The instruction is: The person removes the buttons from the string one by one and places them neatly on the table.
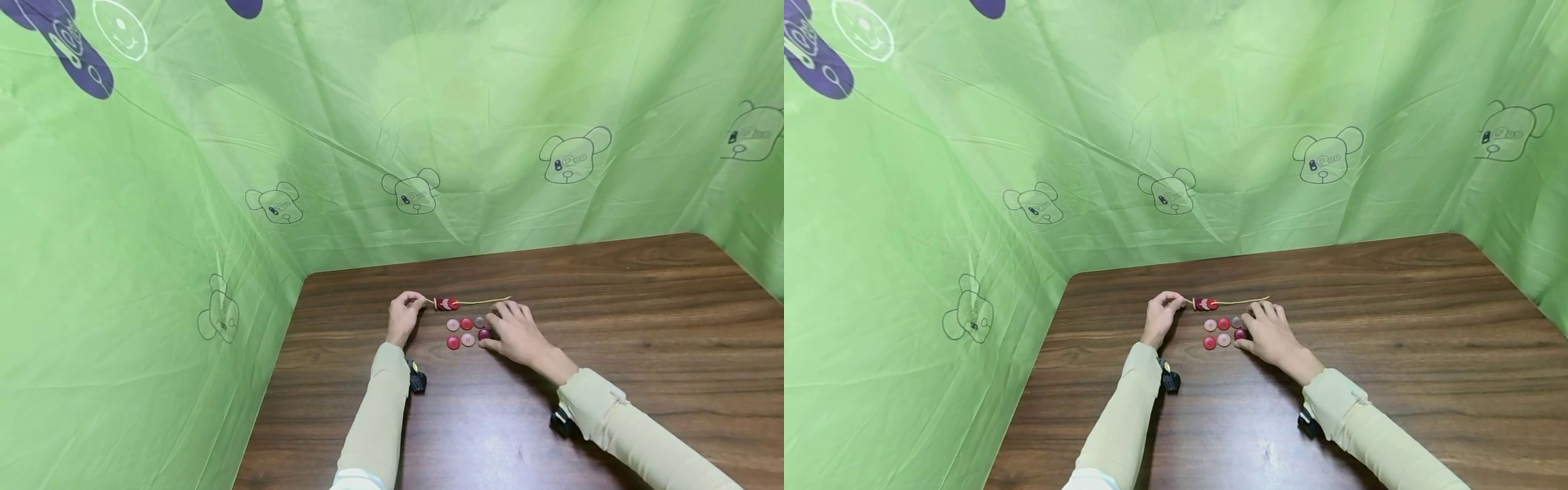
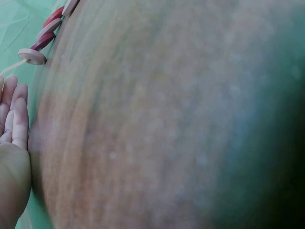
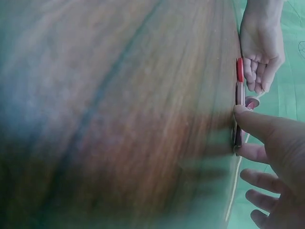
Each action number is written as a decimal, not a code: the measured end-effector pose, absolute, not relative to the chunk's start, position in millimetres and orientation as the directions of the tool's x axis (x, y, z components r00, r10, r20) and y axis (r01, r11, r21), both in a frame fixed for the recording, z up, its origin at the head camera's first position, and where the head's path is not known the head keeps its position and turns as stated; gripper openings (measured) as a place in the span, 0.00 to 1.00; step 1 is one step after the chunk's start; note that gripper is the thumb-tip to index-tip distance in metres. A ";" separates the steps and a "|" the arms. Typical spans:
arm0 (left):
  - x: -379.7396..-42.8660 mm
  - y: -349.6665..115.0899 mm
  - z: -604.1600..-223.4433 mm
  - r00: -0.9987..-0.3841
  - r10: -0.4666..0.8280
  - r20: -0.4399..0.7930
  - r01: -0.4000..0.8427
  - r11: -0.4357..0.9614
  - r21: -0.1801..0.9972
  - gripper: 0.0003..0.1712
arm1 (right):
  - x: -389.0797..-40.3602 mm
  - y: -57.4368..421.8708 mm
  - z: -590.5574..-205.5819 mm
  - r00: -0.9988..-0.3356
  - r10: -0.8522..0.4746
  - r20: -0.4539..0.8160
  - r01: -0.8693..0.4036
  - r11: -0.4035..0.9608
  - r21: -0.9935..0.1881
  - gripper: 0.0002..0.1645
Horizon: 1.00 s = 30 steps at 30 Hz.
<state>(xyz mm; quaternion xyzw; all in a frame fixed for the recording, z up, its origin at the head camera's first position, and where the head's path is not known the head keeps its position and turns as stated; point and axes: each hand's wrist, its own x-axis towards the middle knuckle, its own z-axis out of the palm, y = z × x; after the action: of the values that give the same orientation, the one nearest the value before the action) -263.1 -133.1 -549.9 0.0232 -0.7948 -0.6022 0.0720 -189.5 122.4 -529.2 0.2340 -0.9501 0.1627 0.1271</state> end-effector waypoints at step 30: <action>-264.0 -134.3 -552.8 -0.988 -0.117 0.098 0.061 0.282 0.957 0.05 | -217.8 107.8 -526.2 -0.912 -0.294 0.285 -0.399 0.797 -0.453 0.18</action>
<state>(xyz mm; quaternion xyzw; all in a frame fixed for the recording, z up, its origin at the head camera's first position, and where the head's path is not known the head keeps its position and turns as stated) -264.0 -134.3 -552.8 0.0177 -0.7972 -0.5988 0.0745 -217.8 107.8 -526.2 0.1838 -0.9426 0.2599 0.1007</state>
